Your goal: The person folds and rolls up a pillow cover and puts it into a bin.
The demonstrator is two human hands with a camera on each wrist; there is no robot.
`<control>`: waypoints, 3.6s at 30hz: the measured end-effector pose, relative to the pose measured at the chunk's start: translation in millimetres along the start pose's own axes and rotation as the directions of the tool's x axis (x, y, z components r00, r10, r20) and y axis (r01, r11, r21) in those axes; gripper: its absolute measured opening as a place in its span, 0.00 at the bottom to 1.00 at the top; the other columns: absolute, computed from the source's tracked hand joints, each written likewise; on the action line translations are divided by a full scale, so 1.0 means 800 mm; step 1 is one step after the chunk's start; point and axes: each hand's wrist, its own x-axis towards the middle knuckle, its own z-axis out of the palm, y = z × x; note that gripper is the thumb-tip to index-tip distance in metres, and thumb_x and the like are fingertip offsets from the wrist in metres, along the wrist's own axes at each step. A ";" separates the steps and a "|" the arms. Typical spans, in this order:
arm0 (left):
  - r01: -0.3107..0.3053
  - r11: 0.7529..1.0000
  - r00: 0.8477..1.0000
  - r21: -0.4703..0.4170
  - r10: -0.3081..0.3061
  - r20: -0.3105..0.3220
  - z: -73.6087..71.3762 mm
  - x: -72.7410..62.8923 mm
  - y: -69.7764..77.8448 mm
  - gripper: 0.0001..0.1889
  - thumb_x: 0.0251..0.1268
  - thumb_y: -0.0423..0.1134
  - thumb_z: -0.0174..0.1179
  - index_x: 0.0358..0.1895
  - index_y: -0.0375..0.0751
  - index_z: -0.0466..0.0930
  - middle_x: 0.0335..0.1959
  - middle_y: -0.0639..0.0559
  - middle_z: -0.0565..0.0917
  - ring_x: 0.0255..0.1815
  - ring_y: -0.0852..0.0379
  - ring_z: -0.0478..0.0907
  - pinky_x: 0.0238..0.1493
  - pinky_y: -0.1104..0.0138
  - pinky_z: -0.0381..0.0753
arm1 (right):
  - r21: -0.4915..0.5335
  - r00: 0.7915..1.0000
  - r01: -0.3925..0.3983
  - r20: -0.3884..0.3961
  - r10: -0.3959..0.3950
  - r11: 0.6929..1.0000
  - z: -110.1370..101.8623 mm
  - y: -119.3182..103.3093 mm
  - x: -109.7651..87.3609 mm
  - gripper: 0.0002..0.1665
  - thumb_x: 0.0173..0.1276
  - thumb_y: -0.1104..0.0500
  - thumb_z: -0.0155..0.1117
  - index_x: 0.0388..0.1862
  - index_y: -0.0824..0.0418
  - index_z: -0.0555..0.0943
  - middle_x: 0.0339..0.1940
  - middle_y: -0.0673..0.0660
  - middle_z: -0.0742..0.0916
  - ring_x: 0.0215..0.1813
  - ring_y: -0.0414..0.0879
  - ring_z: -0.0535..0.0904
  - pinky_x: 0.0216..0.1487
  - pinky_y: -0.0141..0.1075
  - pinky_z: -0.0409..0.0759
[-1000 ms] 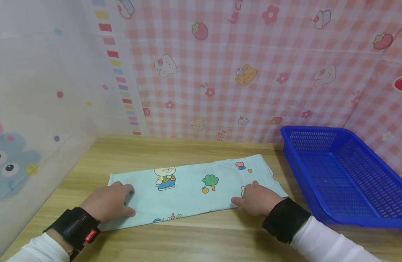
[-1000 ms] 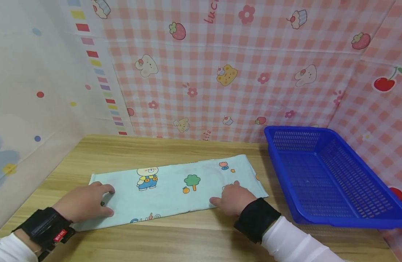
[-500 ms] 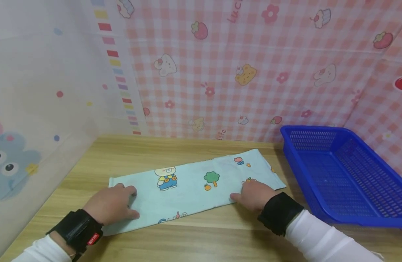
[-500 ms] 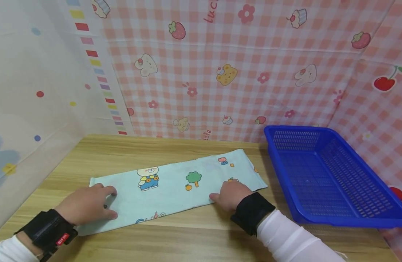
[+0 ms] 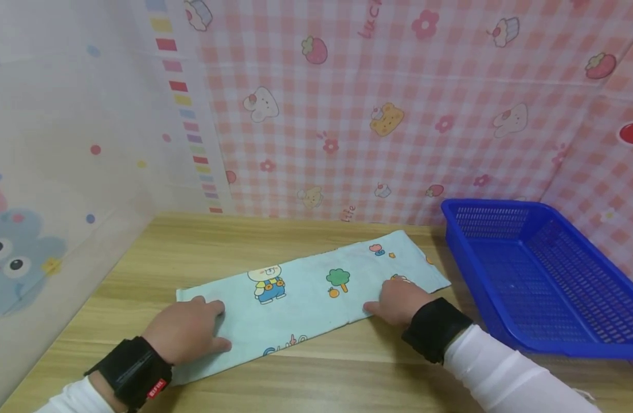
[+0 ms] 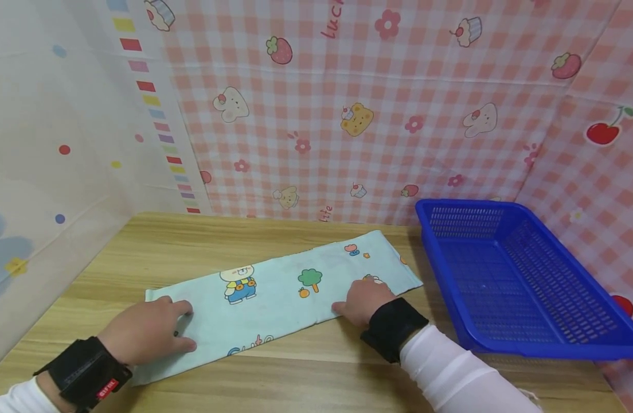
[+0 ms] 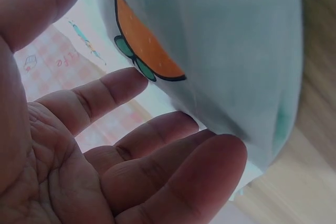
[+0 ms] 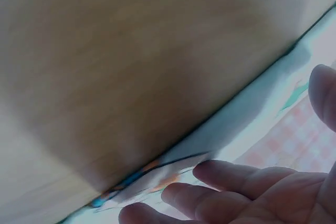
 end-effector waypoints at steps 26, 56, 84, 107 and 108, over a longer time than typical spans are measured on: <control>-0.039 0.997 0.999 -0.061 0.037 -0.023 -0.015 0.013 -0.023 0.22 0.57 0.48 0.78 0.52 0.43 0.88 0.44 0.49 0.91 0.37 0.55 0.80 0.44 0.53 0.85 | -0.037 1.000 0.028 -0.005 -0.028 0.999 0.002 -0.013 0.003 0.32 0.74 0.37 0.65 0.46 0.68 0.84 0.32 0.57 0.82 0.35 0.50 0.77 0.42 0.42 0.76; 0.109 0.973 0.994 -0.201 -0.103 0.042 -0.027 0.063 -0.099 0.14 0.63 0.37 0.72 0.47 0.32 0.85 0.39 0.44 0.87 0.38 0.48 0.79 0.46 0.51 0.81 | -0.072 0.796 0.598 -0.062 -0.602 0.798 0.034 -0.239 -0.050 0.21 0.77 0.49 0.66 0.65 0.52 0.85 0.57 0.44 0.89 0.60 0.36 0.82 0.66 0.31 0.78; -0.064 0.912 0.996 -0.404 0.081 0.027 -0.017 0.075 -0.122 0.02 0.69 0.32 0.63 0.39 0.43 0.80 0.40 0.46 0.83 0.28 0.54 0.74 0.29 0.63 0.72 | -0.075 0.657 0.754 0.113 -0.745 0.653 0.082 -0.337 -0.025 0.13 0.80 0.43 0.60 0.53 0.43 0.87 0.42 0.37 0.85 0.43 0.28 0.76 0.49 0.18 0.72; 0.009 0.885 0.989 -0.465 0.060 0.134 -0.027 0.080 -0.132 0.06 0.73 0.38 0.61 0.41 0.41 0.85 0.23 0.54 0.78 0.24 0.57 0.76 0.25 0.65 0.74 | 0.110 0.744 0.661 0.027 -0.667 0.742 0.071 -0.314 -0.037 0.14 0.79 0.46 0.62 0.54 0.44 0.91 0.47 0.34 0.90 0.47 0.25 0.81 0.51 0.19 0.75; 0.012 0.887 0.989 -0.462 0.056 0.134 -0.026 0.080 -0.132 0.06 0.74 0.38 0.61 0.41 0.41 0.85 0.23 0.53 0.78 0.24 0.56 0.76 0.25 0.65 0.74 | 0.101 0.743 0.664 0.027 -0.669 0.741 0.071 -0.315 -0.037 0.14 0.80 0.47 0.61 0.53 0.44 0.91 0.47 0.33 0.90 0.47 0.25 0.81 0.52 0.19 0.75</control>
